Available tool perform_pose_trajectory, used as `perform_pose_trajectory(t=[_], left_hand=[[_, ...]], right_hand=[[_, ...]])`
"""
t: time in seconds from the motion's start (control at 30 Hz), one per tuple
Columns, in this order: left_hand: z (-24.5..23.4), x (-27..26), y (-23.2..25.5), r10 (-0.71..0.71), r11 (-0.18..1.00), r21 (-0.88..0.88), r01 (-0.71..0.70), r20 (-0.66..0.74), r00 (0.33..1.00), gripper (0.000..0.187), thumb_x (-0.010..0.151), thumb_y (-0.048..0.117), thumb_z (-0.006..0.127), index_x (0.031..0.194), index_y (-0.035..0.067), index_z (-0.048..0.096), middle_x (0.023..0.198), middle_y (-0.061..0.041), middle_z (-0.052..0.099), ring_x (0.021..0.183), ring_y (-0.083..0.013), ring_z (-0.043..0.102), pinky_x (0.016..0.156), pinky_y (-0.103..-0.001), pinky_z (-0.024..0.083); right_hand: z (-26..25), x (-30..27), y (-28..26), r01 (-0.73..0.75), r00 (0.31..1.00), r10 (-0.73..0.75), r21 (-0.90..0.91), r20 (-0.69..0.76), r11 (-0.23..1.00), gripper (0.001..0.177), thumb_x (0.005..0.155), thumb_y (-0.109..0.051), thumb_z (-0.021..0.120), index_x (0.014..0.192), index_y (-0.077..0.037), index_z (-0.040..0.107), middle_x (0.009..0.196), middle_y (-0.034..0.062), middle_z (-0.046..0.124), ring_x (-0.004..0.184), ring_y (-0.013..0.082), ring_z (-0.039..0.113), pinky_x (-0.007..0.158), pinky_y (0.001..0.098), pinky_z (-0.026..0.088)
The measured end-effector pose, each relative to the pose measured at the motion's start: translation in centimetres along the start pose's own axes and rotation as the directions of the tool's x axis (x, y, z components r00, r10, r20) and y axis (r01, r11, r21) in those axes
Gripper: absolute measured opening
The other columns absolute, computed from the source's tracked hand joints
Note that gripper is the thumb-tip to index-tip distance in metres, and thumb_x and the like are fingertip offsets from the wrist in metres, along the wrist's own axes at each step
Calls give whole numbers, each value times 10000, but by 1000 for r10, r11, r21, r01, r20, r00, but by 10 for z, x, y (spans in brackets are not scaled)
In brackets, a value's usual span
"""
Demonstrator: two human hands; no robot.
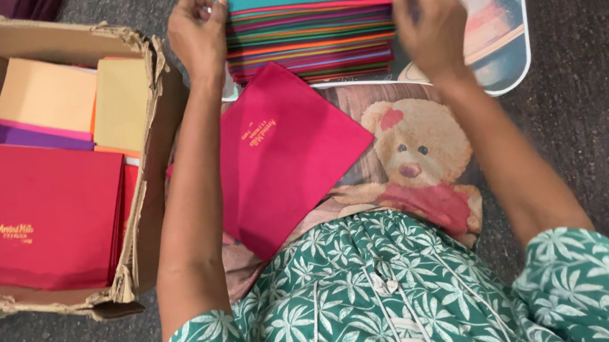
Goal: The person repeatedly picks colored sheets of paper from a cardboard box and places them onto a stack on a tray on their lap. They handle the sheets one at a time, alternating between colors and occasionally adjusting the stack.
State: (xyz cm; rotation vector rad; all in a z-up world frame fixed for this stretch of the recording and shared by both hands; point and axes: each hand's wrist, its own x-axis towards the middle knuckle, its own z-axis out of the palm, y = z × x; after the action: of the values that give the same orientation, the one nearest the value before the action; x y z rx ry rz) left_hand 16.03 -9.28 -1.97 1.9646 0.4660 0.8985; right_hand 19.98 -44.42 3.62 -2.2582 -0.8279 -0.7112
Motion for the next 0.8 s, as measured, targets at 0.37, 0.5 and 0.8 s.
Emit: perform_pose_trajectory(t=[0.37, 0.5, 0.8], left_hand=[[-5, -5, 15, -158, 986, -47, 162, 81, 984, 202, 826, 224, 799, 838, 35, 726, 772, -65, 743, 720, -190, 696, 706, -351, 540], [-15, -20, 5, 21, 998, -51, -21, 1, 1000, 187, 952, 204, 709, 1027, 34, 680, 913, -99, 746, 832, -232, 727, 783, -376, 554], [-121, -145, -21, 100, 860, 472, -192, 212, 972, 459, 956, 256, 721, 1315, 3, 589, 1133, -223, 679, 1068, -415, 614, 928, -522, 464]], right_hand=[[71, -70, -64, -291, 798, 144, 164, 585, 943, 585, 876, -371, 808, 1322, -28, 648, 1037, 153, 753, 870, 276, 723, 784, 396, 567], [92, -81, -57, -520, 719, 287, 217, 633, 826, 591, 818, -329, 852, 1307, -50, 674, 981, 146, 745, 854, 226, 717, 765, 352, 572], [92, -90, -49, -731, 589, 181, 424, 788, 535, 346, 925, -226, 766, 1190, -13, 705, 1002, 60, 763, 863, 97, 698, 757, 270, 583]])
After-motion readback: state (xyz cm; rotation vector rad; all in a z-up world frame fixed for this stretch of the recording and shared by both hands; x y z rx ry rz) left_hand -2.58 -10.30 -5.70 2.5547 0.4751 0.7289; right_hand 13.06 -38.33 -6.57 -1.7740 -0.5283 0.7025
